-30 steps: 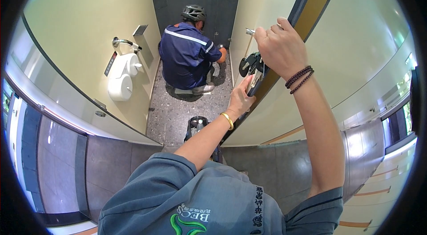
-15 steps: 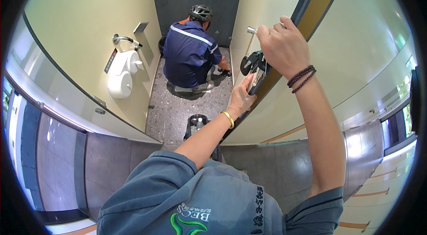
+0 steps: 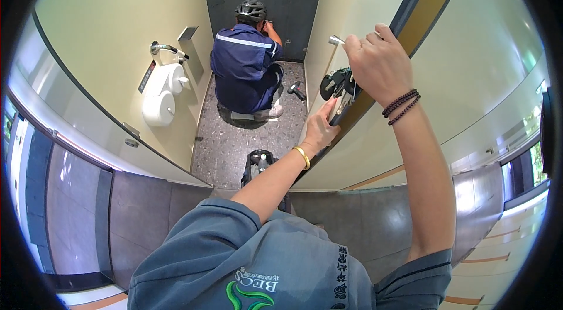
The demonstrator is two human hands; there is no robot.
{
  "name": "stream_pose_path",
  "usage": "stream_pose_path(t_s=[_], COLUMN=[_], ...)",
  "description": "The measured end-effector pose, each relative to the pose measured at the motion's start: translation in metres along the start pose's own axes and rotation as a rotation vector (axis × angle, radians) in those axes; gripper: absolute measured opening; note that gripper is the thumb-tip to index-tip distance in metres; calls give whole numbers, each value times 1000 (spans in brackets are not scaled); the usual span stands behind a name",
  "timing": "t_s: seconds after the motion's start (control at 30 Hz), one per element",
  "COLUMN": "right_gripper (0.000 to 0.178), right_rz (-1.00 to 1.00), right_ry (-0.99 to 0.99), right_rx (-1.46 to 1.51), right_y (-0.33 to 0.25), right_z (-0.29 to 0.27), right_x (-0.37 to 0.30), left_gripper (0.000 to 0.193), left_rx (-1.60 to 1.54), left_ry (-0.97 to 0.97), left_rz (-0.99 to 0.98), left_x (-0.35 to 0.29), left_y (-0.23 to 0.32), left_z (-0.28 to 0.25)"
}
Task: Repairing or inspecting an automatic flushing sensor mechanism in a public restroom stall.
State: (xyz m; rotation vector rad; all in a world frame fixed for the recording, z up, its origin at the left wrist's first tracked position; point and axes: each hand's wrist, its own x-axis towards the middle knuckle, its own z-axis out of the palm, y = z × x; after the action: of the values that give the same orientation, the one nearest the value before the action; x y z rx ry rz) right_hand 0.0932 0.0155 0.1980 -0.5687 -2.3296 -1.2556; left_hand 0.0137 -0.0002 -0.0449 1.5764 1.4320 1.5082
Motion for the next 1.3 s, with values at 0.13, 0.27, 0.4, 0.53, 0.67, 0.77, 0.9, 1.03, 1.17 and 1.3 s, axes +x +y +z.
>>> stream_pose_path(t_s=[0.13, 0.27, 0.4, 0.53, 0.67, 0.77, 0.9, 1.03, 1.17, 1.3], right_gripper=[16, 16, 16, 16, 16, 16, 17, 17, 18, 16], right_rz=[3, 3, 0, 5, 7, 11, 9, 3, 6, 3], right_ry=[13, -1, 3, -6, -18, -17, 0, -4, -11, -13], right_rx=[16, 12, 6, -10, -14, -8, -12, -9, -15, -12], right_y=[1, 1, 0, 1, 0, 0, 0, 1, 1, 1], right_z=[-2, -2, -2, -1, -1, -2, -2, -2, -2, -3], right_x=[2, 1, 3, 0, 0, 1, 1, 1, 1, 1], left_gripper=[68, 68, 69, 70, 70, 70, 70, 70, 70, 70], left_rx=[-35, -53, -97, -69, -19, -3, -39, -29, -22, -27], left_ry=[0, -12, 3, -24, -22, -14, -14, -25, -18, -20], left_rz=[4, -10, -28, -43, -17, -1, -22, -32, -41, -45], left_x=[1, 1, 1, 1, 1, 1, 1, 1, 1, 0], left_y=[-1, -2, -5, -3, -4, -5, -6, -2, -1, -1], left_z=[1, 1, 3, 2, 2, 2, 3, 1, 1, 1])
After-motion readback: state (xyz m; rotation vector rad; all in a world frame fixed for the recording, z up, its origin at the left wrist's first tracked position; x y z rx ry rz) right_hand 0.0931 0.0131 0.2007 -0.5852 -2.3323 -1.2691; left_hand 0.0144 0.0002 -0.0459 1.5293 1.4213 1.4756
